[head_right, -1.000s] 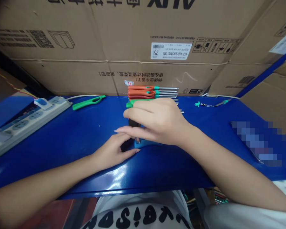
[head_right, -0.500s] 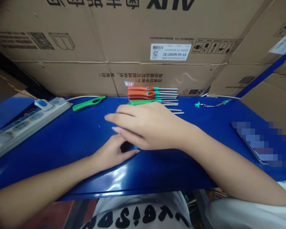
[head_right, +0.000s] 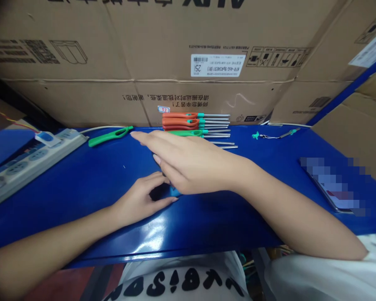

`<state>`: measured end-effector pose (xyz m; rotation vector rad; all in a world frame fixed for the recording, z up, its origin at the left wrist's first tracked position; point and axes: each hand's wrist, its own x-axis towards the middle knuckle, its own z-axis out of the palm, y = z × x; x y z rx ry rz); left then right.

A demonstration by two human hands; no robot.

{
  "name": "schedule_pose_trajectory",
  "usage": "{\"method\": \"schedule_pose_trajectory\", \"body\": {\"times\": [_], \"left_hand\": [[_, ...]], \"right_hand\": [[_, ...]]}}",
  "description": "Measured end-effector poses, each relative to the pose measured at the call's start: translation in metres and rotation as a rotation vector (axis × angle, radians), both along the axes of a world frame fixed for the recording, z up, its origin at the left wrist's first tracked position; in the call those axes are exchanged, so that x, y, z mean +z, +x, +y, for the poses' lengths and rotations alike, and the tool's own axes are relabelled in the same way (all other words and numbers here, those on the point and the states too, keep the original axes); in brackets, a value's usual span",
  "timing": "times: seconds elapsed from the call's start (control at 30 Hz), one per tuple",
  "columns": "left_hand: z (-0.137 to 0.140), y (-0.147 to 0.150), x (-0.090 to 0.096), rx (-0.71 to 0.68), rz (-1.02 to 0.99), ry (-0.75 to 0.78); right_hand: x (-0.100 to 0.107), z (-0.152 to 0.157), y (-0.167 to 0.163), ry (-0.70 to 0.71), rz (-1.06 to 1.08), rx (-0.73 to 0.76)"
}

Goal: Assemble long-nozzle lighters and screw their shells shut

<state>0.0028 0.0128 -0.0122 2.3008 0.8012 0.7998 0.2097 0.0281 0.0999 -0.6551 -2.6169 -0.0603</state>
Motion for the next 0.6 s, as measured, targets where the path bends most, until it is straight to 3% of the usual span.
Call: {"method": "schedule_pose_trajectory", "body": {"times": [0.07,0.17,0.23,0.37,0.43,0.6], "left_hand": [[0.0,-0.001,0.0,0.004,0.004,0.005],[0.001,-0.002,-0.001,0.001,0.003,0.037],[0.001,-0.002,-0.001,0.006,0.003,0.044],[0.001,-0.003,-0.001,0.015,0.017,0.034],[0.001,-0.002,-0.001,0.024,0.013,0.058],[0.0,-0.001,-0.003,0.031,0.023,0.091]], "right_hand": [[-0.001,0.003,0.003,0.008,0.02,0.018],[-0.003,0.004,0.006,0.202,0.001,0.001],[-0.002,0.002,0.005,0.257,-0.007,-0.022],[0.002,-0.005,0.001,0.054,0.036,0.034],[0.003,-0.007,0.0,0.036,0.029,0.069],[-0.001,-0.007,0.001,0.319,-0.04,-0.061]]}}
